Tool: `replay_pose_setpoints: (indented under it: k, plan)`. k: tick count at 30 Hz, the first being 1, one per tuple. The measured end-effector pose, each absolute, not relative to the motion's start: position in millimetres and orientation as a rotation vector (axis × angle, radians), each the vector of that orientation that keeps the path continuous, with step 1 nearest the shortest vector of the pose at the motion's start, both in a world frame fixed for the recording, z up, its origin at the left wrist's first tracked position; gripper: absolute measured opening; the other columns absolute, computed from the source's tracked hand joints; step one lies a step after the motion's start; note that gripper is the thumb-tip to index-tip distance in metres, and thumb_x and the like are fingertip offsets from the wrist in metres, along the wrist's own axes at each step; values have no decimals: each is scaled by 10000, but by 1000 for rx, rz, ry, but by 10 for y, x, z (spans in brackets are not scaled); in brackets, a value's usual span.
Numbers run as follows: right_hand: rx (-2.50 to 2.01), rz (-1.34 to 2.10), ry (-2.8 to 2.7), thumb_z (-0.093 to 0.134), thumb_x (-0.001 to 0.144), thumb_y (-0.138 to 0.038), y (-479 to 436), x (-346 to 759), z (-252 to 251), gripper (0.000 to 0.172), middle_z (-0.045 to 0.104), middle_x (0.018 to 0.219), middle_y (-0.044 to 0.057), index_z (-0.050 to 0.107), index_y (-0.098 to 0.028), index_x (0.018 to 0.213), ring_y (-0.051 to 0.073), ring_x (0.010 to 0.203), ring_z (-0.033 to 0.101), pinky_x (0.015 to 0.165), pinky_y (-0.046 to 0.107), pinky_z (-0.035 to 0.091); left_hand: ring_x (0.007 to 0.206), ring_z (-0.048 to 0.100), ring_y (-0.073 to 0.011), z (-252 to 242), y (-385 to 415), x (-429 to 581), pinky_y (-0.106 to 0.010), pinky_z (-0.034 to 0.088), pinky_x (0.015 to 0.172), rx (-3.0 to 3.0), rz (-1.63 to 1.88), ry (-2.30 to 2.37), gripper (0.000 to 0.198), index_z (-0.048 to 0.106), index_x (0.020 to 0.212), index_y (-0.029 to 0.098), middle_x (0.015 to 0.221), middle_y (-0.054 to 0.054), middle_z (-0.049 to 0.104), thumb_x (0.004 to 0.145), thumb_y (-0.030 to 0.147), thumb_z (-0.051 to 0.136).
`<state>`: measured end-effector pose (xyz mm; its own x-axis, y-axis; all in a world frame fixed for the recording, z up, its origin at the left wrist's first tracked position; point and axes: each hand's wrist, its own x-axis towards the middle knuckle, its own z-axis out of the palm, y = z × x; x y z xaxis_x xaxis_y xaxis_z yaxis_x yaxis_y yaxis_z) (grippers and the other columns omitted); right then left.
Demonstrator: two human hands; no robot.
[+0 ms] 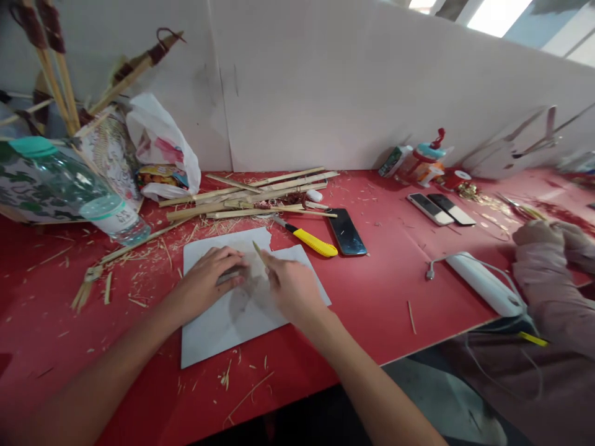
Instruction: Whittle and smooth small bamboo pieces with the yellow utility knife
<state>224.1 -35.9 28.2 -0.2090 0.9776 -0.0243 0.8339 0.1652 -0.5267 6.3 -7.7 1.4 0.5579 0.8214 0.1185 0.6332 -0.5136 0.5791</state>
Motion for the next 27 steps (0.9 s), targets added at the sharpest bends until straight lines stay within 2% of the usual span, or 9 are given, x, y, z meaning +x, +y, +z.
replay_pose_setpoints:
  k: [3,5,8,10,13,17,20,23,27]
  plan:
    - [-1394,1166,-1705,469,946,-372,-120,2323,242,527,463,658,-36,573,-131,1403,116,553,369,548,254,298,1134,541,-241,12,-74,51,-429,467,973,2326,545,1162,220,652,1153,276,1217,-37,628,939,304,606]
    - [-1221,1469,-1482,470,946,-422,-51,2370,229,578,311,628,-71,534,-111,1429,109,523,238,505,251,241,1154,543,-241,1,-77,50,-429,460,994,2336,556,1176,241,642,1170,274,1234,-34,629,930,284,616]
    - [-1035,1733,-1315,462,953,-427,-77,2420,213,571,236,647,-79,507,-154,1452,116,533,175,491,245,213,1204,539,-225,2,-96,73,-419,429,1050,2296,679,1219,260,610,1213,263,1267,-45,618,956,267,570]
    - [-948,1835,-1248,514,931,-405,-137,2436,197,567,229,640,-82,509,-181,1452,114,533,162,489,239,200,1204,550,-207,30,-121,104,-398,423,1052,2194,830,1262,239,602,1209,254,1251,-50,625,987,289,520]
    - [-895,1959,-1182,582,900,-380,-204,2434,170,564,254,604,-90,542,-175,1424,105,518,163,488,243,189,1096,604,-192,104,-171,156,-358,462,955,1956,1019,1296,225,628,1139,247,1157,-43,665,996,370,506]
    - [-862,2086,-1155,637,882,-418,-221,2398,151,564,303,584,-94,578,-174,1387,94,510,180,492,249,179,936,624,-174,196,-231,200,-302,475,826,1647,1086,1215,226,668,1037,241,1016,-20,689,968,421,549]
    - [-813,2156,-1153,713,844,-387,-228,2369,159,540,328,585,-95,621,-189,1339,85,513,203,493,247,164,774,586,-148,224,-247,204,-264,445,708,1506,1098,1181,228,682,913,221,850,0,667,926,438,614]
    - [-790,2173,-1188,681,886,-373,-237,2343,181,440,390,600,-72,671,-161,1272,88,530,290,491,251,185,671,532,-131,216,-243,194,-252,401,635,1420,1116,1202,281,661,770,195,696,16,606,888,451,662]
    - [-757,2087,-1378,614,942,-394,-237,2315,179,381,396,579,-60,722,-112,1174,89,528,345,522,268,218,606,446,-113,192,-244,183,-250,343,578,1376,1116,1223,317,636,727,185,627,31,526,864,467,684]
